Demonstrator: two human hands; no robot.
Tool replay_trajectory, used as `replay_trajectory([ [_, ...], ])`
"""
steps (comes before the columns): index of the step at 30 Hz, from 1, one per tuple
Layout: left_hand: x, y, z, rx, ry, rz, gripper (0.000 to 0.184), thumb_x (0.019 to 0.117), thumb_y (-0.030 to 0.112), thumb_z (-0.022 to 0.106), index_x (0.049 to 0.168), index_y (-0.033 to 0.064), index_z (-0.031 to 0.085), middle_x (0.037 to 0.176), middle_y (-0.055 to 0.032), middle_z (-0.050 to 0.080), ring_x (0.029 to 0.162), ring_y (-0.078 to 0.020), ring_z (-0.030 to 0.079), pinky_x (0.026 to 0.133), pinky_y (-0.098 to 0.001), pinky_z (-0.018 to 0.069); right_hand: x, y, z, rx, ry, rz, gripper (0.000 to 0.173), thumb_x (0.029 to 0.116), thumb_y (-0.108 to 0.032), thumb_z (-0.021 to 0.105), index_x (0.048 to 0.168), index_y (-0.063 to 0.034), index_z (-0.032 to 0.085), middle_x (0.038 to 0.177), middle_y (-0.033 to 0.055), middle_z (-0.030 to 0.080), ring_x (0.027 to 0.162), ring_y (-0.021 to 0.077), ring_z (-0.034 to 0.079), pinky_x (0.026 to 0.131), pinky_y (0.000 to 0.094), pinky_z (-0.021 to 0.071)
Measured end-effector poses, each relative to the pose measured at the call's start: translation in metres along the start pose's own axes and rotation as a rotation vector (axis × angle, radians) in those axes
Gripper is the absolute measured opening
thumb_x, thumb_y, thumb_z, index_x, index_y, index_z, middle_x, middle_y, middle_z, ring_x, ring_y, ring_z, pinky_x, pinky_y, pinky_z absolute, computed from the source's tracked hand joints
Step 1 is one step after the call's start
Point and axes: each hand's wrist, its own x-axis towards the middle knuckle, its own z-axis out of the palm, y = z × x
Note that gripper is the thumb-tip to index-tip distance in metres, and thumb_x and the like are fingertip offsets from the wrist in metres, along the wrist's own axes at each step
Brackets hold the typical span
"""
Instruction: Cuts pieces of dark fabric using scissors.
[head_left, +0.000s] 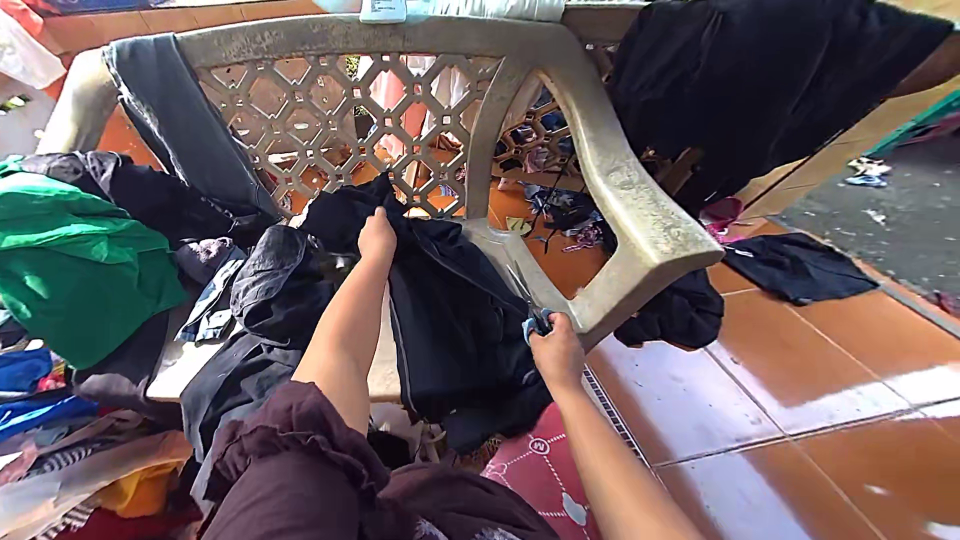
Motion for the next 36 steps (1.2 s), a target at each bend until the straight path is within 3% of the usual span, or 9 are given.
replay_trajectory([
  [7,0.04,0.085,-0.042,-0.426,0.434,0.193,0.029,0.104,0.001,0.043,0.13,-0.0019,0.053,0.134,-0.0208,0.061,0.127,-0.0302,0.06,0.107,-0.0451,0.0475,0.031,-0.031,-0.017,0.229,0.158,-0.046,0.045,0.0951,-0.018,0.071,0.128,0.0095,0.056,0.115,0.0292,0.065,0.11,0.0417,0.064,0.097,0.0575,0.0481],
  [9,0.044,0.078,-0.039,-0.309,0.217,0.22,0.053,0.0982,0.002,0.052,0.15,0.0024,0.039,0.149,-0.0237,0.049,0.14,-0.0362,0.048,0.114,-0.056,0.0403,0.046,-0.034,-0.022,0.236,0.208,0.013,0.048,0.0959,-0.019,0.069,0.132,0.0077,0.053,0.12,0.0284,0.065,0.113,0.0405,0.064,0.098,0.0562,0.0479],
  [11,0.046,0.061,-0.031,-0.092,-0.126,0.184,0.09,0.0941,0.009,0.063,0.165,0.0086,0.006,0.165,-0.0303,0.018,0.152,-0.0489,0.02,0.117,-0.0725,0.0207,0.057,-0.03,-0.027,0.216,0.212,0.077,0.056,0.0974,-0.027,0.069,0.138,0.0055,0.049,0.124,0.0263,0.063,0.115,0.0376,0.063,0.099,0.0535,0.0479],
  [12,0.042,0.051,-0.029,0.036,-0.248,0.171,0.093,0.0956,0.016,0.065,0.165,0.0077,0.003,0.163,-0.034,0.02,0.149,-0.0528,0.024,0.114,-0.0733,0.025,0.056,-0.028,-0.028,0.207,0.202,0.078,0.061,0.0983,-0.032,0.069,0.14,0.0058,0.046,0.127,0.0262,0.062,0.117,0.0367,0.062,0.101,0.0519,0.0475],
  [14,0.023,0.026,-0.026,0.202,-0.355,0.211,0.078,0.0996,0.02,0.062,0.162,0.003,0.019,0.152,-0.0326,0.042,0.142,-0.0498,0.041,0.111,-0.0714,0.0327,0.041,-0.029,-0.026,0.206,0.193,0.007,0.065,0.0989,-0.035,0.068,0.141,0.0083,0.044,0.129,0.0288,0.06,0.119,0.0385,0.061,0.102,0.0519,0.0471],
  [18,-0.063,-0.025,-0.006,0.296,-0.321,0.377,0.044,0.1078,0.022,0.046,0.147,0.0021,0.052,0.154,-0.0235,0.046,0.149,-0.0425,0.033,0.118,-0.0726,0.0179,-0.019,-0.03,0.0,0.247,0.099,-0.376,0.061,0.097,-0.027,0.069,0.134,0.016,0.047,0.125,0.0331,0.061,0.117,0.0432,0.062,0.102,0.0535,0.0488],
  [21,-0.139,-0.049,0.028,0.364,-0.533,0.435,0.058,0.1108,0.044,0.034,0.159,0.0119,0.036,0.167,-0.0181,0.027,0.156,-0.0377,0.017,0.122,-0.0685,0.0045,-0.042,-0.024,0.031,0.099,-0.036,-0.547,0.065,0.0929,-0.033,0.071,0.134,0.0141,0.054,0.134,0.031,0.06,0.132,0.0486,0.053,0.116,0.0663,0.0302],
  [24,-0.171,-0.065,0.062,0.44,-0.563,0.456,0.073,0.1049,0.063,0.034,0.165,0.0232,0.02,0.171,-0.0183,0.01,0.157,-0.0414,0.006,0.12,-0.0714,-0.0002,-0.035,-0.027,0.045,-0.146,-0.252,-0.422,0.069,0.0977,-0.042,0.066,0.145,0.0053,0.049,0.148,0.0238,0.052,0.148,0.0391,0.037,0.125,0.0599,0.012],
  [36,-0.082,-0.017,0.108,0.412,-0.52,0.384,0.073,0.1035,0.068,0.028,0.165,0.0302,0.016,0.172,-0.0114,0.007,0.158,-0.0405,0.002,0.117,-0.0755,-0.0029,0.08,-0.026,0.043,-0.214,-0.276,-0.423,0.072,0.0961,-0.044,0.068,0.143,0.0068,0.046,0.143,0.0251,0.054,0.139,0.0357,0.048,0.123,0.0531,0.0212],
])
